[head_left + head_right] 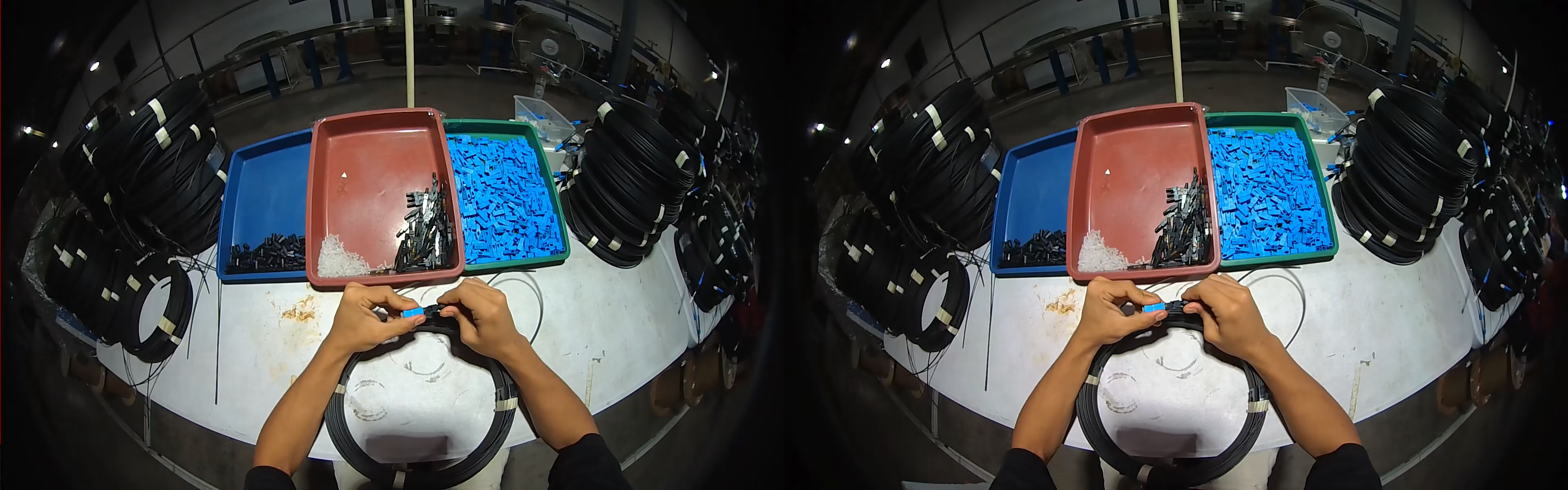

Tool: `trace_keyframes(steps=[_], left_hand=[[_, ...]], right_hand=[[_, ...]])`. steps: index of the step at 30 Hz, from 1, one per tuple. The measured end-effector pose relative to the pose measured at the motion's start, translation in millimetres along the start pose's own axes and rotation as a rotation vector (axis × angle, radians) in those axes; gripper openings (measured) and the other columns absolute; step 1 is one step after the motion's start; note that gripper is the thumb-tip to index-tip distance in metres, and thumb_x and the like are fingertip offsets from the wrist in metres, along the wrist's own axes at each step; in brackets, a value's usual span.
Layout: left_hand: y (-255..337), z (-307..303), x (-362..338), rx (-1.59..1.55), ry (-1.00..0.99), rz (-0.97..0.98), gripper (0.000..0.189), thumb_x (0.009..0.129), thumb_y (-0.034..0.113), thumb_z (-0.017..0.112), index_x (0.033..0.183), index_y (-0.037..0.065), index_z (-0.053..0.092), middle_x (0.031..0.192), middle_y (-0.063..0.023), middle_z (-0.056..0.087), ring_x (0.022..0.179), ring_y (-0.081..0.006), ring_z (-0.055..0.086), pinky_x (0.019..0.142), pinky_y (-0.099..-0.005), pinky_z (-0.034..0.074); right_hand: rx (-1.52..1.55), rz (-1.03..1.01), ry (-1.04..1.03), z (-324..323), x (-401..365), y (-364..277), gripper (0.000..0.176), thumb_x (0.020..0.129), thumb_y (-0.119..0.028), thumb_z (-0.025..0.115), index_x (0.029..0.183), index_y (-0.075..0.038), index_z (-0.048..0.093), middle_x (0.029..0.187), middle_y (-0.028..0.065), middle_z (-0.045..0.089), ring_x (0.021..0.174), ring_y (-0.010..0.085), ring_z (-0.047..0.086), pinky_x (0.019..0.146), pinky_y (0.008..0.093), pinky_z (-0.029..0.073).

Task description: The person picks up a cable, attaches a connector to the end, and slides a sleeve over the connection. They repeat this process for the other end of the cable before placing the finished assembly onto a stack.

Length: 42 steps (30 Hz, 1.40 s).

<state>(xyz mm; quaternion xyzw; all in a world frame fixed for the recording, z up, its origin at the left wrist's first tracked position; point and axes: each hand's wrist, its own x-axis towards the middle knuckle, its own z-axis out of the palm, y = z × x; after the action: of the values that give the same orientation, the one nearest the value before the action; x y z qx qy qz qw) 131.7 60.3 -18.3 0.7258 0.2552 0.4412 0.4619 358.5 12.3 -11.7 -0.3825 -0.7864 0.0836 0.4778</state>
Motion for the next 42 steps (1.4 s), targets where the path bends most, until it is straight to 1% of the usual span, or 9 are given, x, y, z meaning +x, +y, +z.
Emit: trace_keyframes(steps=[5,13,17,19,25,27,28,32,42], left_hand=[[-3.4,2.3,0.2,-0.061,-0.027,0.047,0.01,0.082,0.001,0.083,0.088,-0.004,0.076,0.079,-0.0129,0.077,0.068,-0.013,0.073,0.06,-0.0242,0.058],[2.4,4.4,0.5,-0.033,-0.048,-0.034,0.011,0.082,-0.007,0.081,0.087,-0.007,0.071,0.081,-0.0181,0.076,0.073,-0.0174,0.075,0.067,-0.0272,0.062],[-2.7,1.5,0.4,-0.098,-0.055,-0.051,0.01,0.084,0.0,0.082,0.088,-0.005,0.074,0.083,-0.0128,0.077,0.073,-0.0126,0.073,0.066,-0.0237,0.059],[-2.6,1.0,0.0,-0.121,-0.077,-0.08,0.01,0.083,-0.007,0.079,0.085,-0.006,0.07,0.087,-0.0182,0.077,0.08,-0.0185,0.076,0.072,-0.0277,0.062],[-3.1,0.7,0.2,-0.067,-0.133,-0.084,0.01,0.083,-0.01,0.078,0.085,-0.006,0.069,0.088,-0.0187,0.077,0.082,-0.0192,0.076,0.075,-0.0294,0.063],[-5.6,0.8,-0.6,-0.171,-0.063,-0.12,0.012,0.081,-0.001,0.084,0.087,-0.004,0.074,0.086,-0.013,0.077,0.078,-0.0117,0.073,0.069,-0.0224,0.058],[-4.7,1.8,-1.5,-0.207,-0.017,-0.137,0.014,0.08,0.002,0.086,0.087,-0.003,0.075,0.085,-0.0117,0.077,0.074,-0.0097,0.071,0.067,-0.0222,0.057],[-0.6,-13.1,1.5,0.165,-0.064,-0.016,0.019,0.077,0.007,0.089,0.09,-0.002,0.078,0.082,-0.0093,0.077,0.067,-0.0082,0.068,0.063,-0.0227,0.054],[5.8,-8.0,-4.0,0.189,-0.006,0.0,0.016,0.078,0.007,0.088,0.088,-0.001,0.078,0.076,-0.0093,0.076,0.063,-0.0089,0.068,0.058,-0.0224,0.053]], right_hand=[[-0.074,-0.08,0.008,0.3,1.8,-3.7,0.016,0.077,0.004,0.074,0.088,-0.001,0.064,0.073,0.012,0.061,0.067,0.0318,0.059,0.065,0.0417,0.045],[-0.037,-0.059,0.079,4.6,1.0,0.8,0.014,0.076,0.005,0.076,0.086,-0.001,0.067,0.07,0.0108,0.063,0.061,0.0272,0.057,0.058,0.0374,0.044],[-0.05,-0.03,0.078,5.7,1.0,-2.9,0.014,0.076,0.006,0.075,0.086,-0.001,0.068,0.069,0.0104,0.063,0.059,0.026,0.057,0.056,0.0365,0.044],[-0.004,-0.02,0.085,7.4,-0.3,-1.6,0.014,0.075,0.007,0.075,0.085,-0.001,0.069,0.068,0.0099,0.063,0.058,0.0252,0.056,0.055,0.036,0.043],[-0.015,-0.034,0.031,8.0,1.3,-4.1,0.012,0.077,0.005,0.075,0.085,-0.001,0.069,0.068,0.0101,0.063,0.06,0.0261,0.058,0.056,0.0359,0.045],[0.001,-0.028,0.034,10.2,1.5,-3.4,0.012,0.077,0.003,0.076,0.086,-0.001,0.069,0.069,0.0107,0.063,0.061,0.0271,0.06,0.057,0.0366,0.046],[0.003,-0.018,-0.005,7.7,1.6,-7.4,0.014,0.08,0.002,0.073,0.09,-0.001,0.064,0.072,0.0128,0.063,0.065,0.0323,0.06,0.062,0.042,0.047],[-0.068,0.007,-0.074,8.3,-3.9,-11.5,0.012,0.086,-0.007,0.072,0.092,-0.002,0.063,0.075,0.0149,0.064,0.07,0.0345,0.064,0.066,0.044,0.05],[-0.038,0.004,-0.102,4.6,-4.9,-4.7,0.013,0.085,-0.005,0.075,0.095,-0.001,0.068,0.08,0.0145,0.069,0.071,0.0333,0.068,0.065,0.0403,0.053]])
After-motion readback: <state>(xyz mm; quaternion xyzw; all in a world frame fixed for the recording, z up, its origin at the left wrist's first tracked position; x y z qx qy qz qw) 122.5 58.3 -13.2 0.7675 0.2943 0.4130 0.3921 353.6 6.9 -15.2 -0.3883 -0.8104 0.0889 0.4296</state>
